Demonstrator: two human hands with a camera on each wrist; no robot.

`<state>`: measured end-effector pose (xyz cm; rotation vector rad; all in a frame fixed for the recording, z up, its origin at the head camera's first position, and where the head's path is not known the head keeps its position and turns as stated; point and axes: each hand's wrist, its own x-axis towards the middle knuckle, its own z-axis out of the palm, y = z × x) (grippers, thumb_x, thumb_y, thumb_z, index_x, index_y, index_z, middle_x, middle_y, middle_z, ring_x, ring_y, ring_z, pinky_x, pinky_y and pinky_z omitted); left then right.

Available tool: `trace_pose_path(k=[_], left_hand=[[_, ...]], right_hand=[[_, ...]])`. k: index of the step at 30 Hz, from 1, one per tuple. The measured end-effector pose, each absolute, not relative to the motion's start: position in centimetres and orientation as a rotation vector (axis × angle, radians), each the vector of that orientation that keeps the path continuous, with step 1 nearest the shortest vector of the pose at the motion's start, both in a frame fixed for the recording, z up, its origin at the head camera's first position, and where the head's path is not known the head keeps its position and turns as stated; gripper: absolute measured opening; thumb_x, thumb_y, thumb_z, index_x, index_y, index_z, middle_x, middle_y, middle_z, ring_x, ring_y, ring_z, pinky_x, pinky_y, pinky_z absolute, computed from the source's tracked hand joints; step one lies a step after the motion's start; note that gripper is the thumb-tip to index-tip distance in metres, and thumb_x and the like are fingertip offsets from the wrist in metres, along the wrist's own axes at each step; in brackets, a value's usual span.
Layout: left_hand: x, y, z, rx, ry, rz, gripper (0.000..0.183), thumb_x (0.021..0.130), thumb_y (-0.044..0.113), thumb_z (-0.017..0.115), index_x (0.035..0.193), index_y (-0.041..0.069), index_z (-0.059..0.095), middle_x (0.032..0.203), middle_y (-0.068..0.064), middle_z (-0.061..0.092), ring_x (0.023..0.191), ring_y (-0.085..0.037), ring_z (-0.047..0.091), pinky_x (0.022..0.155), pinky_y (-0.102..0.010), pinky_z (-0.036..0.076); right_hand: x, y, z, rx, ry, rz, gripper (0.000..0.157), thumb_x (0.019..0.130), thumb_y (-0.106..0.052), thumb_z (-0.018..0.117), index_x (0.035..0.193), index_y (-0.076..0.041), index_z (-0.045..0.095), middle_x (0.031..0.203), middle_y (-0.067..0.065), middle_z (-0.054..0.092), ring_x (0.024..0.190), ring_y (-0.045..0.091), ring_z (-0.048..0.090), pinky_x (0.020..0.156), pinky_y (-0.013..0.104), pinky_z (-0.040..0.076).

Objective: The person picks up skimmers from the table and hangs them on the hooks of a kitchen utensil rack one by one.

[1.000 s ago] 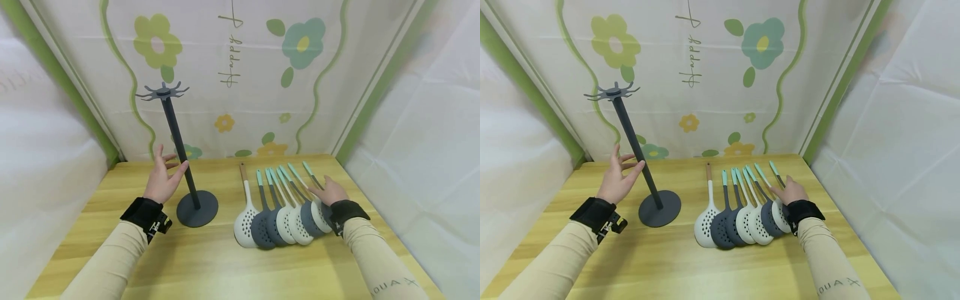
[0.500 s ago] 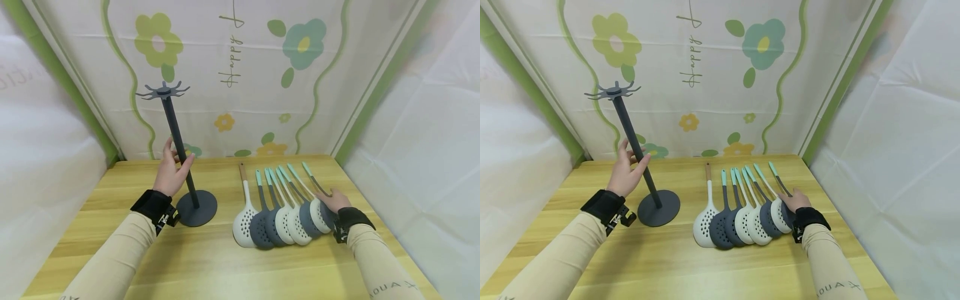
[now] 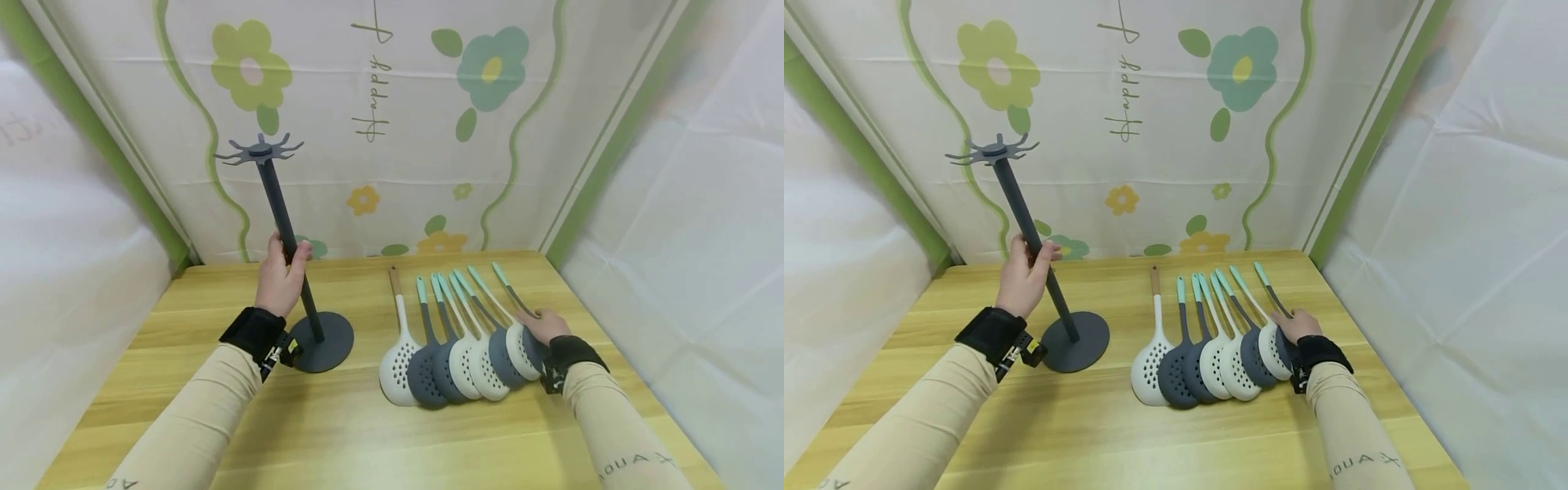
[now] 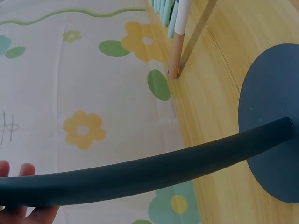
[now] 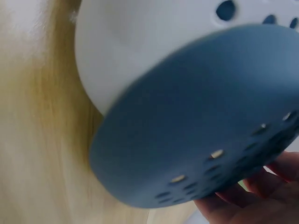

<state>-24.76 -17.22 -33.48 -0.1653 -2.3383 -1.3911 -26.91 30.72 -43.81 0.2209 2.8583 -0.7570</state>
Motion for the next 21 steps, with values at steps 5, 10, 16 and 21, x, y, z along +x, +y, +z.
trace_pose_path(k=[5, 10, 16, 21], left_hand=[[-25.1, -17.3, -33.8, -0.164, -2.373, -1.392, 0.047, 0.109, 0.032, 0.034, 0.138, -0.004, 0.037, 0.114, -0.026, 0.064, 0.104, -0.039, 0.068, 0.095, -0.05, 0.053], [-25.4, -17.0, -34.0, -0.143, -2.393, -1.353, 0.041, 0.109, 0.029, 0.034, 0.132, -0.005, 0.038, 0.102, -0.026, 0.064, 0.093, -0.038, 0.069, 0.088, -0.048, 0.056], [-25.6, -16.7, -34.1, -0.138, -2.418, -1.291, 0.038, 0.109, 0.026, 0.035, 0.129, -0.006, 0.04, 0.098, -0.026, 0.063, 0.088, -0.038, 0.069, 0.085, -0.048, 0.057], [-25.4, -16.9, -34.3, -0.134, -2.418, -1.27, 0.038, 0.109, 0.027, 0.035, 0.128, -0.006, 0.04, 0.097, -0.026, 0.062, 0.088, -0.039, 0.069, 0.084, -0.049, 0.057]], right_hand=[[-27.1, 30.6, -43.8, 0.214, 2.887, -0.778, 0.062, 0.104, -0.034, 0.04, 0.125, 0.023, 0.048, 0.119, 0.041, 0.055, 0.103, 0.049, 0.057, 0.087, 0.054, 0.049], [-27.4, 30.8, -44.1, 0.221, 2.901, -0.776, 0.058, 0.103, -0.031, 0.039, 0.119, 0.023, 0.051, 0.111, 0.039, 0.059, 0.095, 0.046, 0.059, 0.083, 0.052, 0.049], [-27.7, 31.0, -44.5, 0.264, 2.906, -0.797, 0.053, 0.1, -0.025, 0.04, 0.119, 0.023, 0.051, 0.11, 0.04, 0.059, 0.094, 0.046, 0.059, 0.081, 0.052, 0.05], [-28.1, 30.8, -44.6, 0.269, 2.906, -0.807, 0.053, 0.098, -0.023, 0.04, 0.121, 0.023, 0.051, 0.114, 0.041, 0.058, 0.098, 0.049, 0.059, 0.084, 0.053, 0.05]])
